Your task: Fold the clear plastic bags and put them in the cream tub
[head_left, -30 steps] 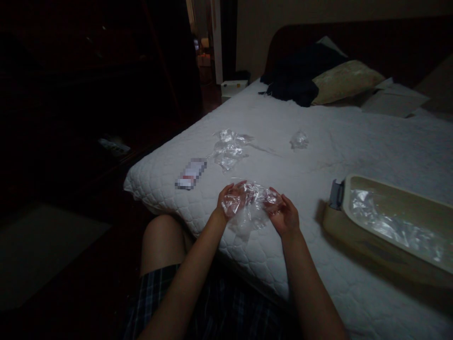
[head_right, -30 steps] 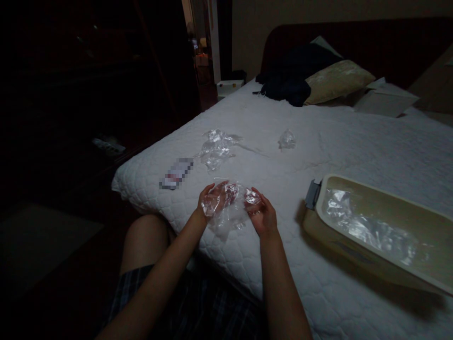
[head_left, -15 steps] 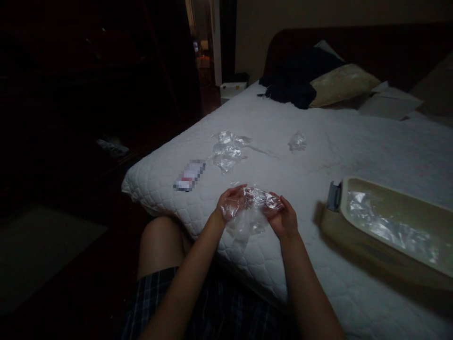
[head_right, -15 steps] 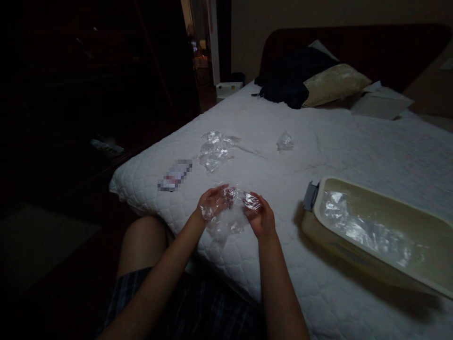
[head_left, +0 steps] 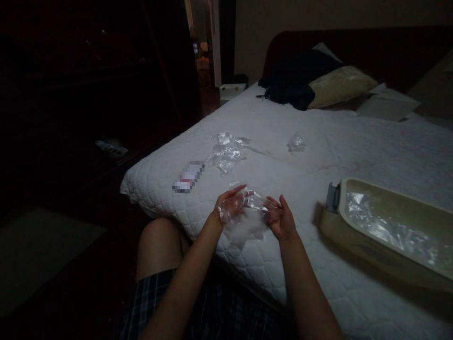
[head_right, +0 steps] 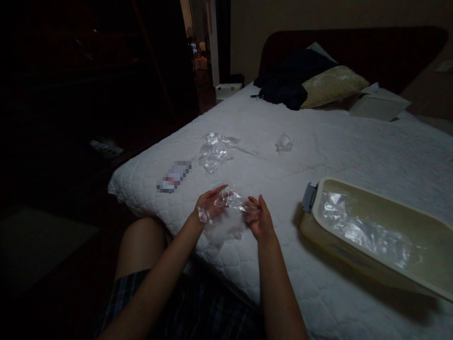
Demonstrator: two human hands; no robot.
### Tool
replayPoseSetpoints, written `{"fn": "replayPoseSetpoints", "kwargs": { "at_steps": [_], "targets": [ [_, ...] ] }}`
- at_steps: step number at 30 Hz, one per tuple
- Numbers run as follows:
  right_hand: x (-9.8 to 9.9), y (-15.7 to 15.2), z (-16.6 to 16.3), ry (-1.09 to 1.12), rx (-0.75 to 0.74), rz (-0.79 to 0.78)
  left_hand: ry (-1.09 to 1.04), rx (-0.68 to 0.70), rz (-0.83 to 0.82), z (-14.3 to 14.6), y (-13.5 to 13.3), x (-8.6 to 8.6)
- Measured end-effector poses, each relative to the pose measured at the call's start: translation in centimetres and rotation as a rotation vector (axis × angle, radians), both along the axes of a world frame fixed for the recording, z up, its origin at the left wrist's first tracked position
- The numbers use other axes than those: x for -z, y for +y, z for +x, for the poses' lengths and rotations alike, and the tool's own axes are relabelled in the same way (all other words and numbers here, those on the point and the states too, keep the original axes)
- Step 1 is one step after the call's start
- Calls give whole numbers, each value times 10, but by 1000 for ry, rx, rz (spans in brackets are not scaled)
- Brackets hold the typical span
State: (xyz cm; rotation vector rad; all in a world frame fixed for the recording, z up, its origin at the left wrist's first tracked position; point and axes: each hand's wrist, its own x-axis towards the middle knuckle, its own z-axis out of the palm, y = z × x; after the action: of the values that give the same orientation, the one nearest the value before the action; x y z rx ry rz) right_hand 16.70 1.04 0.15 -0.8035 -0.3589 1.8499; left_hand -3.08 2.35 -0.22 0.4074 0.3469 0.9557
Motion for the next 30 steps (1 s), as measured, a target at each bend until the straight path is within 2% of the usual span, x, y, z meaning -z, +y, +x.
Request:
{"fn": "replayPoseSetpoints", "kwargs": {
  "at_steps": [8, 14, 20, 25, 30],
  "targets": [
    [-1, -4, -5, -67, -151, 35, 50, 8, 35, 0, -1, 1],
    [5, -6, -7, -180, -75, 170, 66, 28, 49, 0, -3, 1],
    [0, -5, 1, -227, -17, 225, 69, 93, 48, -1, -2, -1],
    [-2, -8, 15, -244, -25, 220, 65, 125, 4, 2, -3, -3],
    [-9, -13, 26, -237, 37, 149, 188, 114, 27, 6, -15, -5]
  ]
}}
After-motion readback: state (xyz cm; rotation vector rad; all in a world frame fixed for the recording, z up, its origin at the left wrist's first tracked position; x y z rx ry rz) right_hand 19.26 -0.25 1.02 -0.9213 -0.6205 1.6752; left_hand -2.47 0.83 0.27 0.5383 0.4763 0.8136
